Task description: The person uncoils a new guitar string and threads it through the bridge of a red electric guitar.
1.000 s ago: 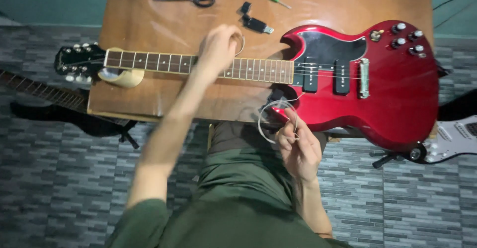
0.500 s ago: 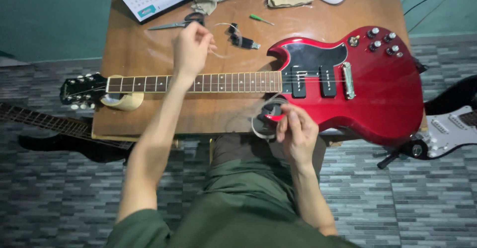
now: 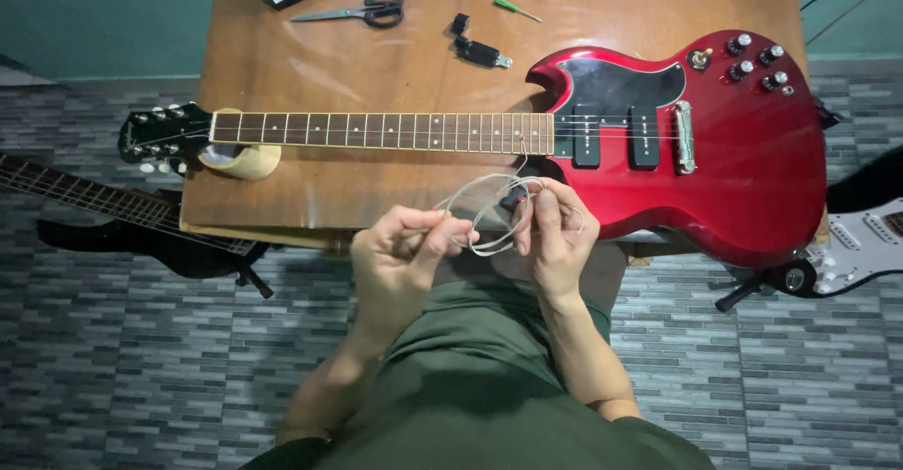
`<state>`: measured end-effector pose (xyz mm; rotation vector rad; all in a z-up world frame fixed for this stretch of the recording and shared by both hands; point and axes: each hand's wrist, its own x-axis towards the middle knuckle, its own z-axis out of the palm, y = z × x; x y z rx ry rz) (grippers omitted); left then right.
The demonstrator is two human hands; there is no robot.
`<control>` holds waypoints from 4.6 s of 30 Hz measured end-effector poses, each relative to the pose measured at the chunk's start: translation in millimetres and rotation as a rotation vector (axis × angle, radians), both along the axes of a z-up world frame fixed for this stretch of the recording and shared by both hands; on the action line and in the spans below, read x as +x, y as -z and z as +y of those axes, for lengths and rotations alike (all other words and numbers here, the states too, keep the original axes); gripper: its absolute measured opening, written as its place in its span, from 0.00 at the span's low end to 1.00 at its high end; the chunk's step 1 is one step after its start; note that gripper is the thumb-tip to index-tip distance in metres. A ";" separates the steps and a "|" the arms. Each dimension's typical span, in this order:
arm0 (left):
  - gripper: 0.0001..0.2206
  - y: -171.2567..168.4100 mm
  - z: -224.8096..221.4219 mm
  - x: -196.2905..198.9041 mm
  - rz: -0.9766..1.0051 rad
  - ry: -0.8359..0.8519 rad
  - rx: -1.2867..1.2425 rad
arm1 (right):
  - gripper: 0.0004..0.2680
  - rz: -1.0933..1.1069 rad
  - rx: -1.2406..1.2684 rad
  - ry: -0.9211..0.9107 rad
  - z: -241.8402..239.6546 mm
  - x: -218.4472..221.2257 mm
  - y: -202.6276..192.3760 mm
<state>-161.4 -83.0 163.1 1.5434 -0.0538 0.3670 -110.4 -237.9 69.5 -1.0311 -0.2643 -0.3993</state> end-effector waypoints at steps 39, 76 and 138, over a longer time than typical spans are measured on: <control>0.11 -4.6 -6.4 -23.7 0.076 0.161 -0.298 | 0.11 0.174 -0.040 0.097 18.6 -14.4 -34.7; 0.08 18.6 4.2 2.8 -0.135 0.044 0.005 | 0.15 0.074 -0.260 0.198 -7.8 -16.1 -55.8; 0.04 -3.1 23.5 -2.1 -0.328 0.187 -0.186 | 0.07 0.086 -0.032 -0.053 -3.4 -46.2 -28.8</control>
